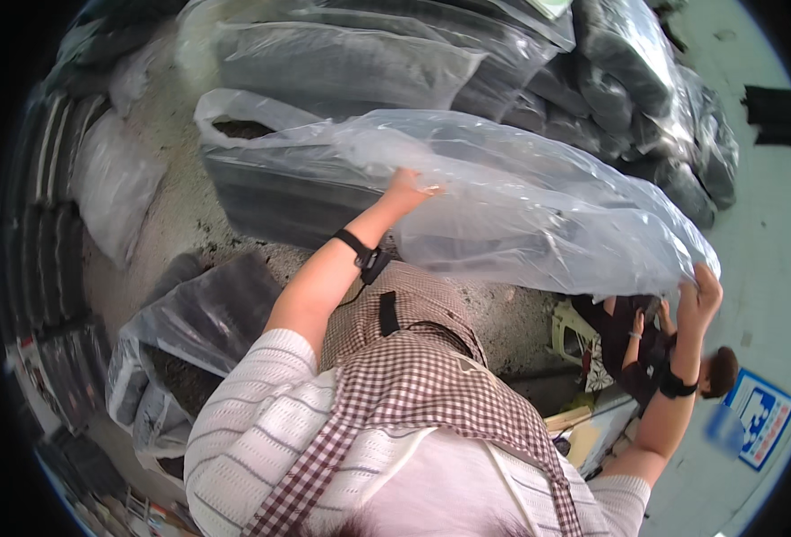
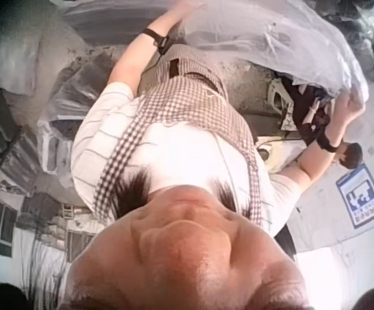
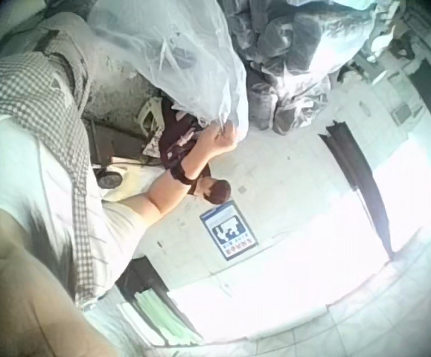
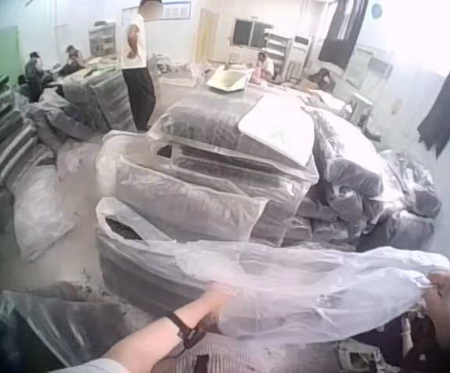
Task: The person repeatedly picks up dark compressed discs, places them on a digital scale, and then transfers them into clear plastic bags. The person handles the discs by hand and uses a digital scale to measure them before bagging.
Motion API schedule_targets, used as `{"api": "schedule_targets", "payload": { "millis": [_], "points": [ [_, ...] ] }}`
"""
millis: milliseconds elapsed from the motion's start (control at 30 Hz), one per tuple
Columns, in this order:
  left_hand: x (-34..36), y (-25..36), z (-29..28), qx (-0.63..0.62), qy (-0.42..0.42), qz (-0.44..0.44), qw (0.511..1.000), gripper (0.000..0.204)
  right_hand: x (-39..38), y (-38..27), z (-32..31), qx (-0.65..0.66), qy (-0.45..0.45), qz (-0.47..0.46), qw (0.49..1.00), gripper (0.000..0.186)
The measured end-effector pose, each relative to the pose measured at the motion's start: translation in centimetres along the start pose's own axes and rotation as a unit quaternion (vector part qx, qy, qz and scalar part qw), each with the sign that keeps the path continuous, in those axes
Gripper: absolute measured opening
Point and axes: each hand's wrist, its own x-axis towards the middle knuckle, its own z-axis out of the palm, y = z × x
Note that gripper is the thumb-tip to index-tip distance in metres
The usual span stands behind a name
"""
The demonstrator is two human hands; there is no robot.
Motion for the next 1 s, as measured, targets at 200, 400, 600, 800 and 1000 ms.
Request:
{"api": "schedule_targets", "payload": {
  "millis": [200, 400, 600, 800, 1000],
  "points": [
    [-6.2, 13.2, -0.2, 0.212, 0.217, 0.188, 0.934, 0.146, -7.6, 4.1, -4.5, 0.045, 0.041, 0.153, 0.986, 0.029],
    [-2.4, 19.6, 5.1, 0.17, 0.196, 0.234, 0.937, 0.075, -8.9, 6.1, -6.4, -0.093, -0.058, 0.211, 0.971, 0.034],
    [1.5, 17.4, 10.4, 0.066, 0.131, 0.12, 0.982, 0.019, -15.4, 18.1, -0.9, -0.068, -0.068, 0.169, 0.981, 0.011],
    [-0.6, 17.3, 13.1, 0.053, 0.104, 0.14, 0.983, 0.017, -15.0, 23.7, 4.0, -0.183, -0.063, 0.118, 0.974, 0.052],
    [-2.4, 19.4, 14.6, 0.023, 0.012, 0.107, 0.994, 0.017, -9.6, 11.9, 12.0, -0.059, -0.134, -0.03, 0.989, 0.117]
  ]
}}
